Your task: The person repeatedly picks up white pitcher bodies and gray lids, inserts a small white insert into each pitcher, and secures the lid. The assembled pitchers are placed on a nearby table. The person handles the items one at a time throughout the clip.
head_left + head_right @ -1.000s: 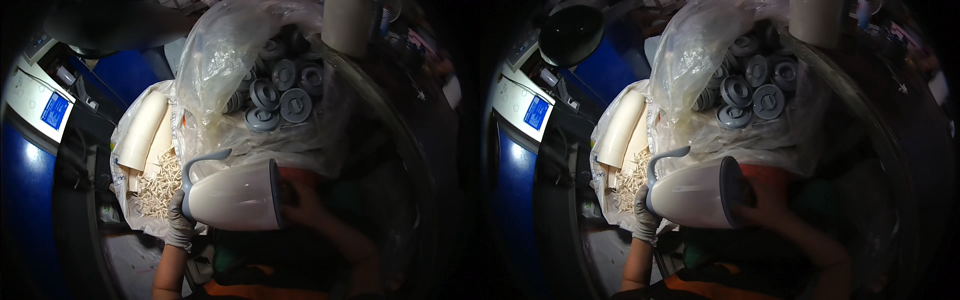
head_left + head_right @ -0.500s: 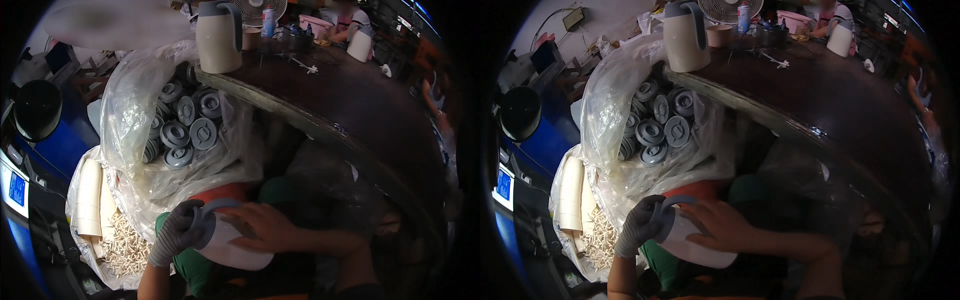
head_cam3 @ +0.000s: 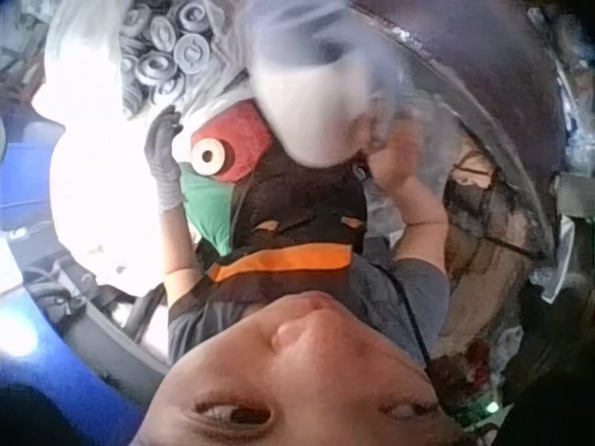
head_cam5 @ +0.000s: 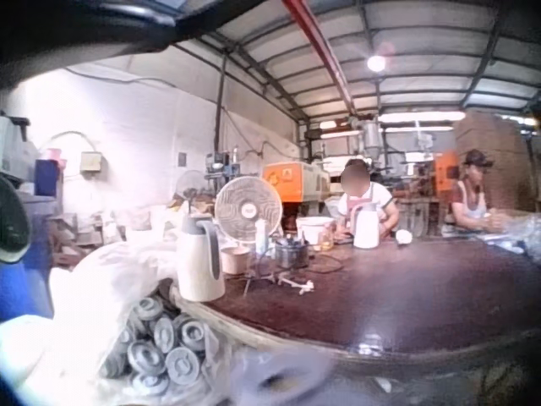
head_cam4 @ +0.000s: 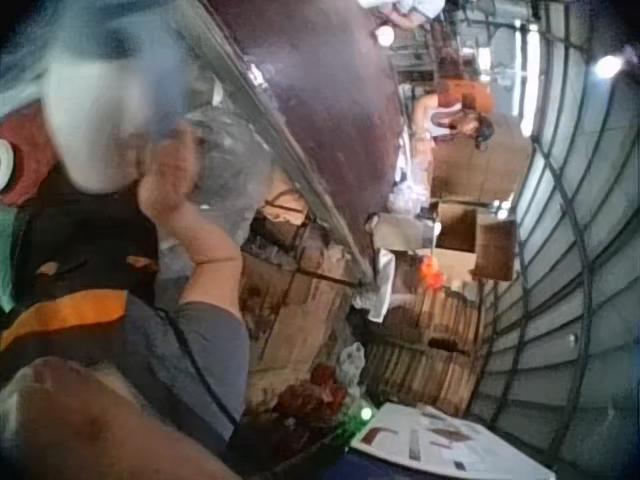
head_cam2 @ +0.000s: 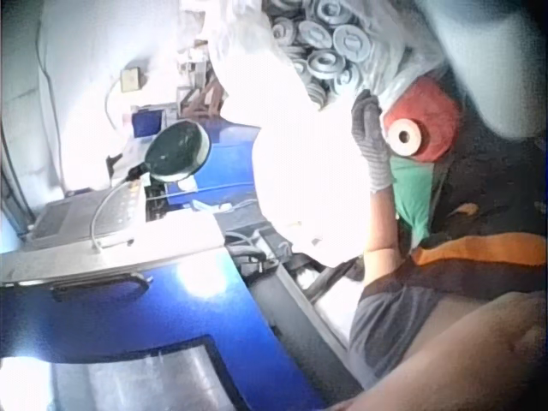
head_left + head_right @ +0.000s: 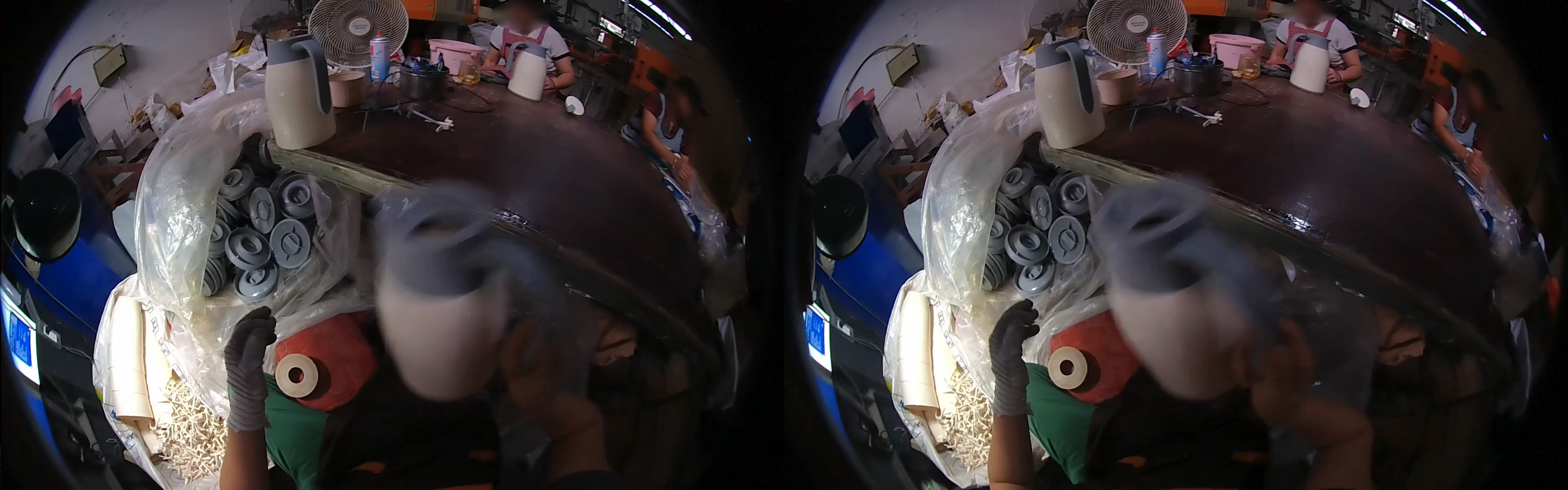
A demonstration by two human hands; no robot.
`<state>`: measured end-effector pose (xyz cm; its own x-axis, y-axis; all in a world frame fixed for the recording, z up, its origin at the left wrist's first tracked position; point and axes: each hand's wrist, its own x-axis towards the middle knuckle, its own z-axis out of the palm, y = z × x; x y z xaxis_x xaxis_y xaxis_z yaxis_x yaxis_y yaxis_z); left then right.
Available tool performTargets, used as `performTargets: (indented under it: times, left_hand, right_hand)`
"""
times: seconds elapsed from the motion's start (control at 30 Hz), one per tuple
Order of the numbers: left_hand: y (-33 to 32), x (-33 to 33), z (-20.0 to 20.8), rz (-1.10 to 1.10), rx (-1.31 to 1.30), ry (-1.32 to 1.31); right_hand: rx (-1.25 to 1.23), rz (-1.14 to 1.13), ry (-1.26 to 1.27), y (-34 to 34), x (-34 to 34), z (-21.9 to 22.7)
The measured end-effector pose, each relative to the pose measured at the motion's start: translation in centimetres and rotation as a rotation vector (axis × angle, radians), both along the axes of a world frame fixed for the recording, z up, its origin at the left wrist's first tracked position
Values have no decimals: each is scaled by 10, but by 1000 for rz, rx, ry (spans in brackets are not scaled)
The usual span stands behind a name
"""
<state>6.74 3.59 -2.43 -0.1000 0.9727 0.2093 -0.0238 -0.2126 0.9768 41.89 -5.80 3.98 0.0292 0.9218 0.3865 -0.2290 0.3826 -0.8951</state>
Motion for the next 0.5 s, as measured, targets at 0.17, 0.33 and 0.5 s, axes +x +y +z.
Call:
performTargets:
  times: [0.17, 0.33, 0.5]
  left_hand:
    - [-14, -5, -44, -125, -305, 49]
    - [-20, 0, -92, -256, -313, 190]
    - [-28, -6, -87, -175, -480, -19]
  right_hand:
    - [544, -514, 80, 23, 8, 36]
    - [457, -872, -169, 47, 25, 45]
    - [220, -1023, -373, 101, 70, 42]
